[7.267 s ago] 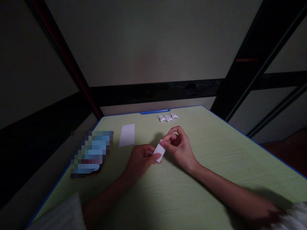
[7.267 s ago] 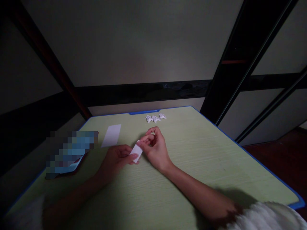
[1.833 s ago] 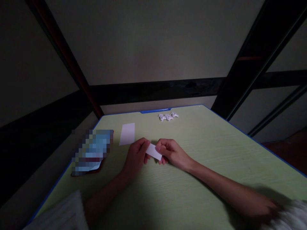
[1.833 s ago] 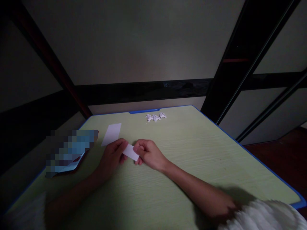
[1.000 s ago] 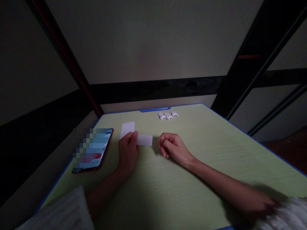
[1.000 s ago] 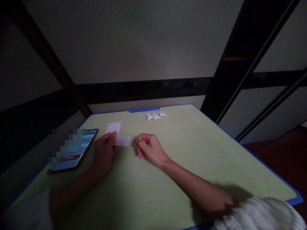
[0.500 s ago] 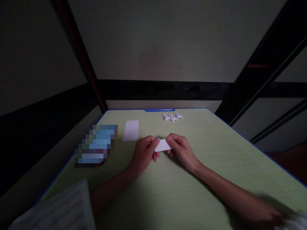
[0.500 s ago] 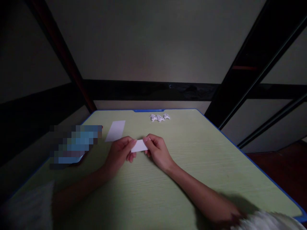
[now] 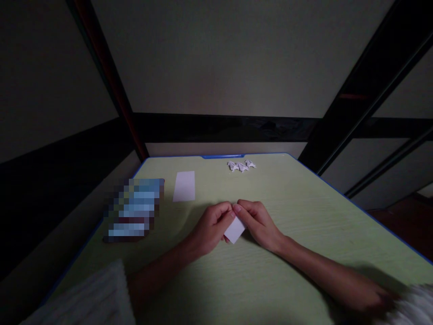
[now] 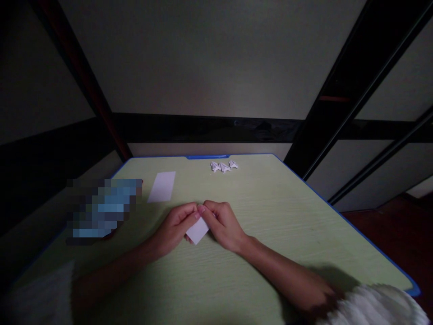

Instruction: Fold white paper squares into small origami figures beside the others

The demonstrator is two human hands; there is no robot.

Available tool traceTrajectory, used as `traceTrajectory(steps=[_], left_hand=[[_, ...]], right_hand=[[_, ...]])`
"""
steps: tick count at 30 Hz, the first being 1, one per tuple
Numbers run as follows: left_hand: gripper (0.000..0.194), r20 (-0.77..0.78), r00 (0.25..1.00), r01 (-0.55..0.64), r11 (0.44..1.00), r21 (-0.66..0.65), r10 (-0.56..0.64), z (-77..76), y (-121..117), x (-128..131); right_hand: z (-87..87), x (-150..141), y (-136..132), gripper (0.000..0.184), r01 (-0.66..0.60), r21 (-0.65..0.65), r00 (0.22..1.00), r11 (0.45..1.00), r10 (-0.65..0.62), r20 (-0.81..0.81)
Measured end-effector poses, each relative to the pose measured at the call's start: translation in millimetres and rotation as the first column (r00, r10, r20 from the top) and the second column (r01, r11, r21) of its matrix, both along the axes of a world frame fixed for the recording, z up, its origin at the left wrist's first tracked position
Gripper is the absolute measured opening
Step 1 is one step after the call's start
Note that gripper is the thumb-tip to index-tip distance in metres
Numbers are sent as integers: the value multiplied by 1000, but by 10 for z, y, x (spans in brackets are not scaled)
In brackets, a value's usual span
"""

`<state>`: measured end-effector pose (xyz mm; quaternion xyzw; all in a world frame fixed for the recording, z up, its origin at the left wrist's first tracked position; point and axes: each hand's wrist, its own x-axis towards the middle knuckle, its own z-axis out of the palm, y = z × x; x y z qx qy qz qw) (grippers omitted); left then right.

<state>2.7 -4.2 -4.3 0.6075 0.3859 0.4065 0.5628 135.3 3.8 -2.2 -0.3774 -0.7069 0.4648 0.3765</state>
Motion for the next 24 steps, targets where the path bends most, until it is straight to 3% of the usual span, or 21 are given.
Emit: traceTrajectory(steps=[16,24], left_hand=[[20,14,998,63,998,-12,-63,32,9,-13],[21,-15,998,54,997,-49,-55,68,12,-35]], right_hand=[[12,24,-5,36,63,-5,998,998,-63,-10],[49,1,-5,39,211,-60,955,976,-219,-198]])
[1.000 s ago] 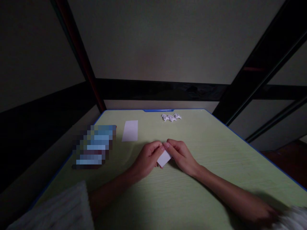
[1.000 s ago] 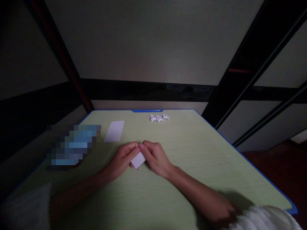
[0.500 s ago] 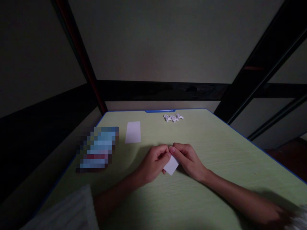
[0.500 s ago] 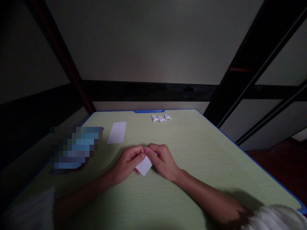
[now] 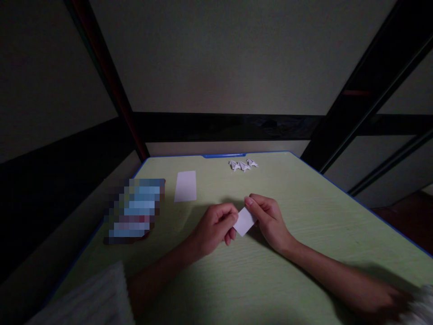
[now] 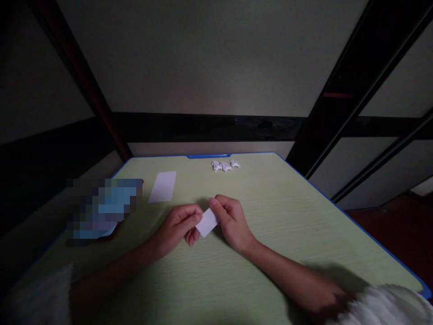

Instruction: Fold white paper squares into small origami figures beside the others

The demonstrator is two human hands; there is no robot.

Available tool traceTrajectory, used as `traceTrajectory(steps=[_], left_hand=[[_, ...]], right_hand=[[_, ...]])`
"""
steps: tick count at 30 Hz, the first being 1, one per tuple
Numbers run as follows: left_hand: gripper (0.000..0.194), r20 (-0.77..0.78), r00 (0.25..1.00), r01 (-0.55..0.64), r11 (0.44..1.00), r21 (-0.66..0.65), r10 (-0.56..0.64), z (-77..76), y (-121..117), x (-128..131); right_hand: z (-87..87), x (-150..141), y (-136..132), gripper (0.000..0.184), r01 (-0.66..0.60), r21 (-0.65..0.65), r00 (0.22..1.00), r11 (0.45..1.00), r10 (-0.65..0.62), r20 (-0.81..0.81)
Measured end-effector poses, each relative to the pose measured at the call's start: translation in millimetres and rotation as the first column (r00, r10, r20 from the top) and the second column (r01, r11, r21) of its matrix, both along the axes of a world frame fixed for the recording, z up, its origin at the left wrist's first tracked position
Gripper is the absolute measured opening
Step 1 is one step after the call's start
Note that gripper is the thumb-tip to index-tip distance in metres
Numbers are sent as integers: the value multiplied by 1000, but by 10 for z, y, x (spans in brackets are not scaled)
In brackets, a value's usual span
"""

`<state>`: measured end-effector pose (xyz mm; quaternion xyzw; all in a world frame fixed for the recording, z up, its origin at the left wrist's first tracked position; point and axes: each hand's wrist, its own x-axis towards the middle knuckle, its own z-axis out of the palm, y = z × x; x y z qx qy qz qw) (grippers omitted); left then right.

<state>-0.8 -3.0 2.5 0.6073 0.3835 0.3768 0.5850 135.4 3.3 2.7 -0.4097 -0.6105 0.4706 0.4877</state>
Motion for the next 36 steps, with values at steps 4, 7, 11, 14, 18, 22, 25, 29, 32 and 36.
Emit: traceTrajectory(steps=[4,7,11,14,18,22,25,29,32,36], left_hand=[[16,15,1000,-23,1000,-16,23,-23,16,2],[13,29,998,-50,998,-35,51,-43,33,10],[14,36,995,-91,995,-52,92,-31,46,13],[18,43,996,-81,996,-48,83,-10,47,11],[22,42,995,-91,996,-26,92,-21,50,14],[24,-15,994,-106,994,16,107,-54,40,22],[27,-74,987,-141,988,55,145,-71,33,24],[30,-140,967,-191,971,142,211,-95,48,17],[28,-148,961,-196,955,224,232,-100,56,11],[25,-130,983,-98,971,218,128,-74,23,11]], right_hand=[[-42,103,139,36,231,39,968,972,-226,-113],[-77,198,279,35,342,68,933,937,-330,-142],[-74,209,309,36,312,81,946,946,-302,-122],[-41,150,223,35,215,110,977,970,-212,-32],[7,96,153,34,98,100,993,990,-104,49],[19,90,174,38,86,67,994,994,-90,61],[2,87,182,38,52,44,997,998,-54,50],[-19,75,170,40,12,27,999,1000,-13,33],[-23,63,152,40,-28,7,999,1000,28,17],[-38,40,117,40,-149,-22,988,989,150,38]])
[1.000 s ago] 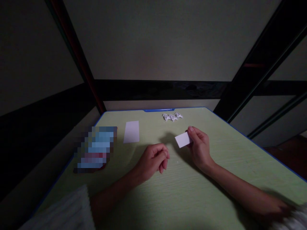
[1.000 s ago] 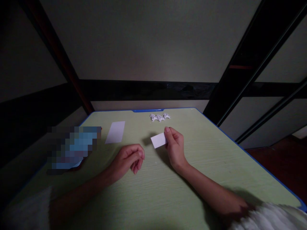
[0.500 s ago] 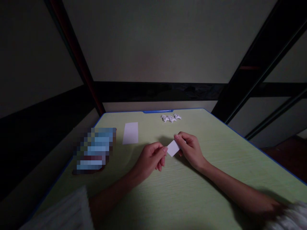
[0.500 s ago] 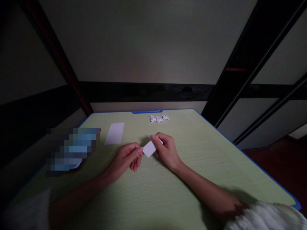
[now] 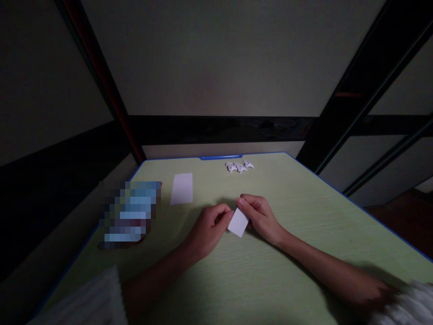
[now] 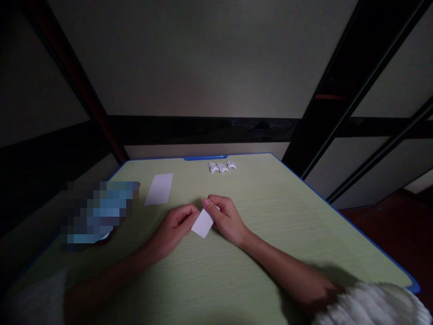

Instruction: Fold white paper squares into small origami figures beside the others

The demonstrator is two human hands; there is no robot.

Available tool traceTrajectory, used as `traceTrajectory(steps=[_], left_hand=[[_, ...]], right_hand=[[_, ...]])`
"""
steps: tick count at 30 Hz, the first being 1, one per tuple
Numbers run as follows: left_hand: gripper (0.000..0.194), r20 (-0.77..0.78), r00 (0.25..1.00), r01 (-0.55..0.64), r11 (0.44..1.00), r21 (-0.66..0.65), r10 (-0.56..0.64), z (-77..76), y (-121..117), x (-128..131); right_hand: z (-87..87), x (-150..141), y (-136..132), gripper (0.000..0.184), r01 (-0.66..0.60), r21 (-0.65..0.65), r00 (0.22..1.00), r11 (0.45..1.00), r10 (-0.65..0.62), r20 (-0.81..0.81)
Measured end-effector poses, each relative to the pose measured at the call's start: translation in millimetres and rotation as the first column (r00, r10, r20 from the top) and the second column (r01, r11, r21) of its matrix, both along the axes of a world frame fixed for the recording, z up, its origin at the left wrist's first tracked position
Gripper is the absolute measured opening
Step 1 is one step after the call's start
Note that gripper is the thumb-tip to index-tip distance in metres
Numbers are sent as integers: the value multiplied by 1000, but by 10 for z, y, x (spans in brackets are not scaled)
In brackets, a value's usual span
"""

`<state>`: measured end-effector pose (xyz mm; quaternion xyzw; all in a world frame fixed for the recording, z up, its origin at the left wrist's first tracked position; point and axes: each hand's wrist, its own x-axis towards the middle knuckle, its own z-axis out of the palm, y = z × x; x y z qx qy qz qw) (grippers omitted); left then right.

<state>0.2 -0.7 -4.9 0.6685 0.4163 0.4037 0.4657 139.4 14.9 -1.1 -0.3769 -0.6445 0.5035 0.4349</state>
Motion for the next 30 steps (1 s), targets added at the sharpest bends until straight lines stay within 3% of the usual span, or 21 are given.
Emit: traceTrajectory(steps=[4,8,16,22,30], left_hand=[[28,47,996,84,995,-58,-82,33,-39,11],[17,56,994,103,990,-100,-98,35,-34,19],[30,-15,983,183,982,-48,-184,62,-28,-36],[33,-57,992,107,994,-35,-109,69,-13,-50],[34,-49,990,-134,991,-22,133,50,11,-16]], right_hand=[[-15,-19,-22,36,-40,23,999,999,39,33],[-13,-28,-27,34,-17,37,999,999,15,37],[-53,-43,9,33,-230,-173,960,958,193,-204],[-73,-37,15,33,-194,-156,948,969,144,-284],[-90,-19,33,33,-56,-94,959,994,27,-284]])
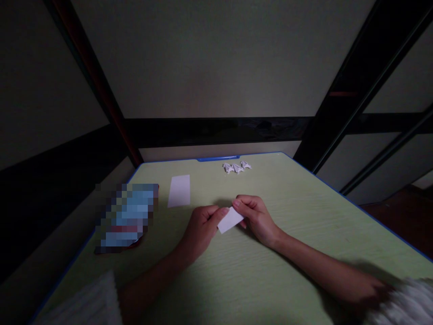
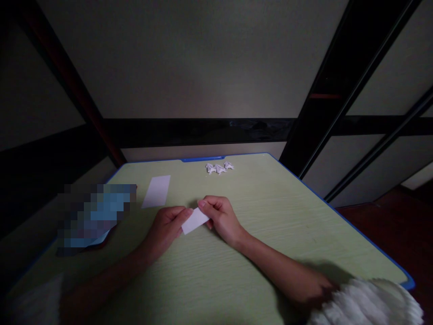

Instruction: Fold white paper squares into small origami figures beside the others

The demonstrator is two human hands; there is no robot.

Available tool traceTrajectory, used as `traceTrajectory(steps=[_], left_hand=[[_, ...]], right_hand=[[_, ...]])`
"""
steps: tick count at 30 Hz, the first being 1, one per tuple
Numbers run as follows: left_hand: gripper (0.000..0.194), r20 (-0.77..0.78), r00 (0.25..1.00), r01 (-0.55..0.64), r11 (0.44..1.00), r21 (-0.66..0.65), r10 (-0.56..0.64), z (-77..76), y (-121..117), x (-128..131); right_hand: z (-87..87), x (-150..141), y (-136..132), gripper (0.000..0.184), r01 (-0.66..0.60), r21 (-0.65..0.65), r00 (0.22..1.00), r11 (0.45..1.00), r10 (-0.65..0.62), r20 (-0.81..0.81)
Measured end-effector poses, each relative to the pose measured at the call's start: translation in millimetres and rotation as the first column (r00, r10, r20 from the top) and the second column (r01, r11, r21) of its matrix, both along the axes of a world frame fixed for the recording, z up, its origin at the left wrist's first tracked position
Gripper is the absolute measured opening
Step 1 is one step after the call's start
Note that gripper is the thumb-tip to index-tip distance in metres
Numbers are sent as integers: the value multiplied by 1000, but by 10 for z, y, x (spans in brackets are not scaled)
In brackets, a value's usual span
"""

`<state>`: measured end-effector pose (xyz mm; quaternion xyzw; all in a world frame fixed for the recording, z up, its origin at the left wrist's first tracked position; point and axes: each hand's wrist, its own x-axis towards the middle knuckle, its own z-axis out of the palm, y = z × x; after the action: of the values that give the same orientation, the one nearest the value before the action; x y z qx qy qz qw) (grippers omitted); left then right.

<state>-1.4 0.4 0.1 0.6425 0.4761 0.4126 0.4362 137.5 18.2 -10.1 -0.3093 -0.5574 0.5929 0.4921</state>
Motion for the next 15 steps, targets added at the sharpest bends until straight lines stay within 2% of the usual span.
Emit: traceTrajectory(steps=[3,5,8,11,15], left_hand=[[27,64,997,-39,999,1,39,-3,9,-2],[24,98,993,-64,998,22,61,-6,17,-9],[26,100,992,-85,996,34,81,-16,27,-15],[28,76,997,-30,999,14,29,-36,26,-7],[32,23,1000,-18,1000,12,18,-47,11,-6]], right_hand=[[15,0,19,30,39,-22,999,999,-39,-7],[33,-2,23,30,14,-40,999,999,-13,33],[64,-8,-2,29,-125,-73,980,989,134,144],[83,-11,-50,31,-240,-83,944,967,253,210],[92,-7,-89,35,-203,-40,942,978,206,266]])
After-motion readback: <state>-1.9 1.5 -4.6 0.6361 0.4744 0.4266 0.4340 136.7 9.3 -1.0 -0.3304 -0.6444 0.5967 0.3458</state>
